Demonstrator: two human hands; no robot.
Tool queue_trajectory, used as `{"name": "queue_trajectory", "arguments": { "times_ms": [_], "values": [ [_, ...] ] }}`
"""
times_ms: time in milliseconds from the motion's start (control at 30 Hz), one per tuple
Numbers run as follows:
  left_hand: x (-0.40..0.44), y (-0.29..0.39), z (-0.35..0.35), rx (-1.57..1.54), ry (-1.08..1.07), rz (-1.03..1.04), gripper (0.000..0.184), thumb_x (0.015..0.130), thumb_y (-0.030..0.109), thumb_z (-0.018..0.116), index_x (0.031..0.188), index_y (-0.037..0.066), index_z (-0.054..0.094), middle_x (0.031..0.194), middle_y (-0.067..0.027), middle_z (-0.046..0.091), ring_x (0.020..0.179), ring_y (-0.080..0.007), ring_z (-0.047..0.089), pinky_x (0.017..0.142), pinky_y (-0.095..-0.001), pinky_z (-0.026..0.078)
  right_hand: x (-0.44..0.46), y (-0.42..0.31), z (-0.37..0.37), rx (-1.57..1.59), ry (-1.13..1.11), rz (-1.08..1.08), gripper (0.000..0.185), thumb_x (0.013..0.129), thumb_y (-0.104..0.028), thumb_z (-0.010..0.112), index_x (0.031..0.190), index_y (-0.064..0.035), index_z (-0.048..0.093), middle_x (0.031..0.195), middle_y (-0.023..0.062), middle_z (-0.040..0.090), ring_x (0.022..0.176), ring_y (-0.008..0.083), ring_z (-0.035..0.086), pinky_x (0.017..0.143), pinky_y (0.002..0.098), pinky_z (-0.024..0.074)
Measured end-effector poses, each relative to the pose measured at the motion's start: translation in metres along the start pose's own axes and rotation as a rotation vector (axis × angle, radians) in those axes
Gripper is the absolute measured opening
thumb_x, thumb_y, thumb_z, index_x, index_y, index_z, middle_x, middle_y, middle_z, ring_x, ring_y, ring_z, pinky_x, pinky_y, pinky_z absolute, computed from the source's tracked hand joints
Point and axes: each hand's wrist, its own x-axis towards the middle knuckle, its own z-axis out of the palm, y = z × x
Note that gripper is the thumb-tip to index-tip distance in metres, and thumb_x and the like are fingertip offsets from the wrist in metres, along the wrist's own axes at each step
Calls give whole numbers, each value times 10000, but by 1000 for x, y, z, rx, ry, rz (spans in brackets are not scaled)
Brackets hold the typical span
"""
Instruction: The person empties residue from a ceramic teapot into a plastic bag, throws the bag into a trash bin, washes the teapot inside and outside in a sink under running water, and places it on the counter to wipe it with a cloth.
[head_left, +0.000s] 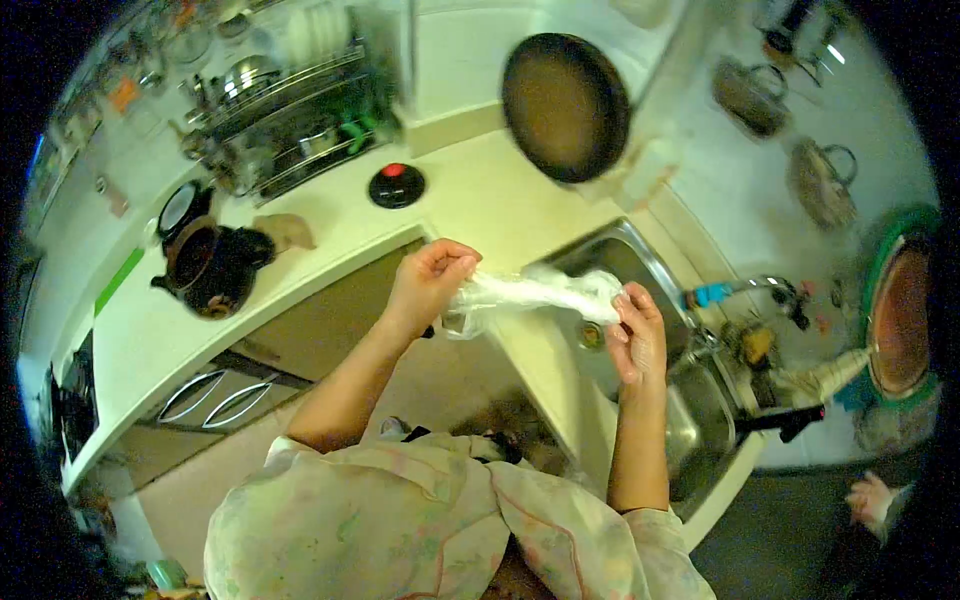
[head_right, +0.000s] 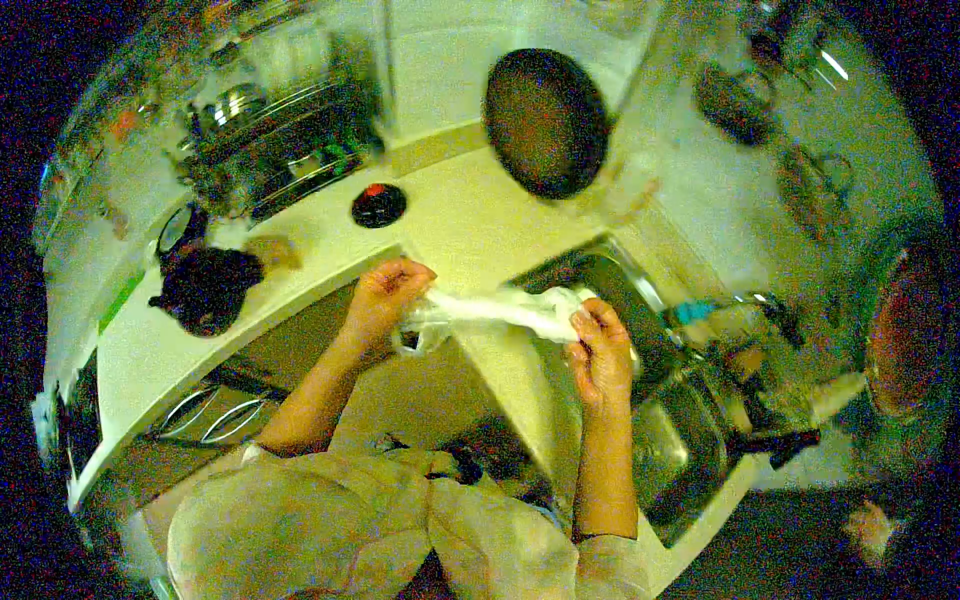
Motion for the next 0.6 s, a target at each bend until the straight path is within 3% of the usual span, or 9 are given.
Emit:
{"name": "queue_trajectory", "arguments": {
  "times_ms": [100,167,267,367,433,467,500,533,600],
  "values": [
    [-7,3,-81,-50,26,-114,158,903,166,623,1000,41,639,869,-33,643,764,-90,584,699,-251,499,15,47,63,165,-25,136,353,832,-5,645,1161,-21,519,884,64,590,537,42,445,397,153,312],
    [-17,20,-130,-24,-15,-192,239,905,236,630,1074,68,620,900,-22,631,777,-100,578,711,-275,499,21,76,109,63,63,153,359,841,-16,639,1179,-6,519,923,64,589,506,40,422,383,158,299],
    [-34,7,-204,247,-595,-10,338,896,288,626,1168,92,587,979,-9,584,872,-125,539,798,-304,471,26,114,178,-264,109,68,325,874,-126,646,1156,11,558,1000,55,572,472,47,395,360,167,277],
    [-56,13,-233,147,-438,94,289,903,254,628,1132,86,578,944,-3,576,879,-105,535,800,-291,464,53,167,189,-380,-6,-71,289,917,-194,606,1143,-17,568,970,35,559,563,75,460,462,197,355],
    [-63,24,-257,-62,-243,-6,231,909,229,623,1080,81,577,933,0,576,881,-95,529,792,-281,458,36,174,235,-533,32,-162,267,958,-274,543,1089,-46,583,831,15,550,660,89,498,578,248,408],
    [-64,27,-263,-170,-158,-49,203,913,216,621,1054,78,577,927,2,575,881,-90,526,788,-277,456,35,186,240,-587,-64,-190,267,962,-286,534,1077,-51,582,808,12,548,658,90,499,570,248,413],
    [-63,20,-265,-158,-94,122,188,933,233,595,998,65,540,826,51,497,733,-24,427,623,-202,370,31,199,239,-639,-153,-222,268,966,-299,524,1065,-56,582,785,10,545,656,91,501,562,247,417],
    [-64,22,-267,-106,-23,133,190,934,231,592,1008,64,540,830,46,503,737,-30,439,623,-206,378,30,205,242,-687,-239,-250,271,970,-311,515,1053,-62,581,763,8,542,654,92,503,553,247,421],
    [-65,17,-260,-14,91,157,193,937,227,585,1026,62,539,839,36,516,744,-41,462,624,-212,394,-3,208,270,-524,-545,-2,298,970,-324,496,1092,-61,562,870,38,600,755,119,591,568,240,491]
  ]
}}
